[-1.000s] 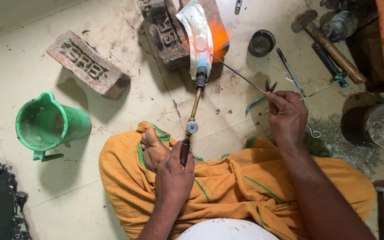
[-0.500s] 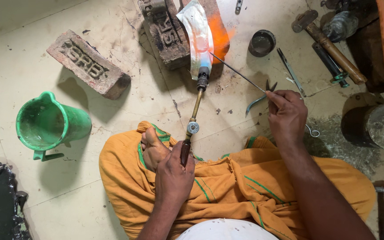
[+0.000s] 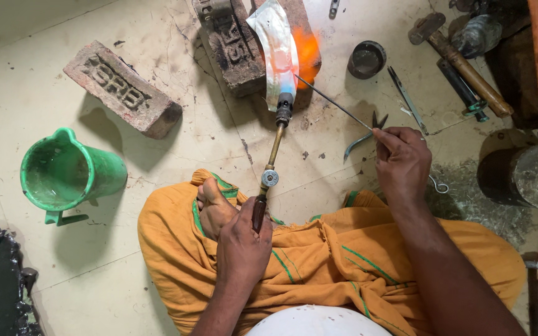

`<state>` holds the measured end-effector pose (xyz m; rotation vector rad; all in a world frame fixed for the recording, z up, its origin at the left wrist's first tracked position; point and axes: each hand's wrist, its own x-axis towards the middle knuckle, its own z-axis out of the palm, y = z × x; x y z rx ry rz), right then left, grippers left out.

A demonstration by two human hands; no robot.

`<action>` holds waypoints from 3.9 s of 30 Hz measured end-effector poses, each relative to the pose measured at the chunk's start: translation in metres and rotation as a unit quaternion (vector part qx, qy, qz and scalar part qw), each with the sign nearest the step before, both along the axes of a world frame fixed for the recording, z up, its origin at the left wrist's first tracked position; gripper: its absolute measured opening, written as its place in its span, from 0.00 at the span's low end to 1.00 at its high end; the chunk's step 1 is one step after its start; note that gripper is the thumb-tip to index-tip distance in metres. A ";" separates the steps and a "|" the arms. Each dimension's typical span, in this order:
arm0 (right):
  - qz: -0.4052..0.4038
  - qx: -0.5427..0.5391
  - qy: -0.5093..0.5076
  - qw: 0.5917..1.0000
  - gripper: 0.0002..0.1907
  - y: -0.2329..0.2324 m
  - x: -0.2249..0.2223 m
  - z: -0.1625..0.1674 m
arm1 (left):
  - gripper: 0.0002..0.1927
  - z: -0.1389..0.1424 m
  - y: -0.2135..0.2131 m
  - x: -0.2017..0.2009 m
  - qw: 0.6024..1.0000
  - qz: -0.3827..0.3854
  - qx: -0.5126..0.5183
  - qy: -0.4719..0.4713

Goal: The person sits on the workshop floor and heats a curved sickle blade resting on bricks using a gas blowtorch, holding the torch with one hand while manipulating a thin rod near the flame. They then mix a paste in a small metal cup and apply it onto the blade with a small tool, before resuming heating the blade with the torch.

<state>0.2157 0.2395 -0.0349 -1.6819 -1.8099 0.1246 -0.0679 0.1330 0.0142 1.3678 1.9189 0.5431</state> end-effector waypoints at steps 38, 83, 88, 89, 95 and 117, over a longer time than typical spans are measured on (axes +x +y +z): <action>-0.162 -0.181 0.033 0.970 0.10 -0.010 0.056 -0.052 | 0.16 0.005 -0.024 -0.015 0.989 0.033 0.093 -0.112; -0.130 -0.481 -0.156 0.853 0.19 0.027 0.087 -0.068 | 0.14 -0.003 0.010 -0.035 0.989 0.128 0.011 -0.068; -0.167 -0.523 -0.206 0.810 0.17 0.037 0.087 -0.081 | 0.17 -0.011 0.014 -0.028 0.993 0.083 0.082 -0.031; -0.160 -0.514 -0.210 0.816 0.16 0.038 0.088 -0.082 | 0.17 -0.012 0.014 -0.029 0.993 0.083 0.076 -0.028; -0.170 -0.367 -0.133 0.905 0.17 0.042 0.113 -0.079 | 0.17 -0.013 0.018 -0.031 0.993 0.039 0.111 0.028; -0.146 -0.408 -0.148 0.889 0.25 0.051 -0.006 -0.072 | 0.16 -0.013 0.023 -0.030 0.993 0.003 0.106 0.043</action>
